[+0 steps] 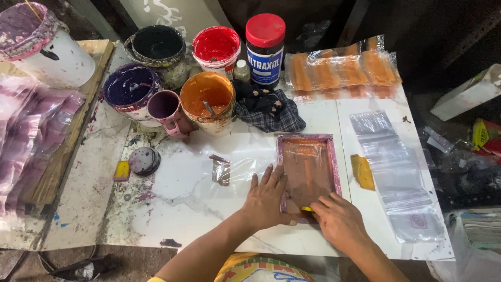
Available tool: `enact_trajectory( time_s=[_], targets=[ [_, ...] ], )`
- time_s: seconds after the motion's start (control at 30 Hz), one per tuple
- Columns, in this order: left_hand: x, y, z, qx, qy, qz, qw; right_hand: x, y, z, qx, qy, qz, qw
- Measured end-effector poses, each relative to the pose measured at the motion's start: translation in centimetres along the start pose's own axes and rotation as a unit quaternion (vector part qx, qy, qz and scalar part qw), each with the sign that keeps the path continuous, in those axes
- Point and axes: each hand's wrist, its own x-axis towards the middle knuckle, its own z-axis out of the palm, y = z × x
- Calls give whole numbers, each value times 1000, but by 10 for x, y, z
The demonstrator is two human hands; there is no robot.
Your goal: The person uses a yellow sponge to apply orange paint onto a rectangular frame covered with plastic wrap. They repeatedly dip the sponge into a container of orange paint and spread it evenly across the frame's surface. The workspace contains multiple paint containers and plastic-wrapped items.
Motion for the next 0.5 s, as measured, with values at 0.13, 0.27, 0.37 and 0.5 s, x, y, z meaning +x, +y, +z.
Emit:
enact_trajectory(
  time_s=[0.13,0.27,0.37,0.5],
  targets=[
    [4,17,-16,47,-56,-47,996,17,-9,-31,77,-24,108,991],
    [3,29,-29,116,-102,-58,986,34,-8,-61,151,-137,338,919],
    [3,31,-32,151,-72,-48,985,48,15,-54,165,-62,363,915],
    [5,28,-37,129,-88,-50,986,80,40,-43,121,-10,354,927]
  ],
)
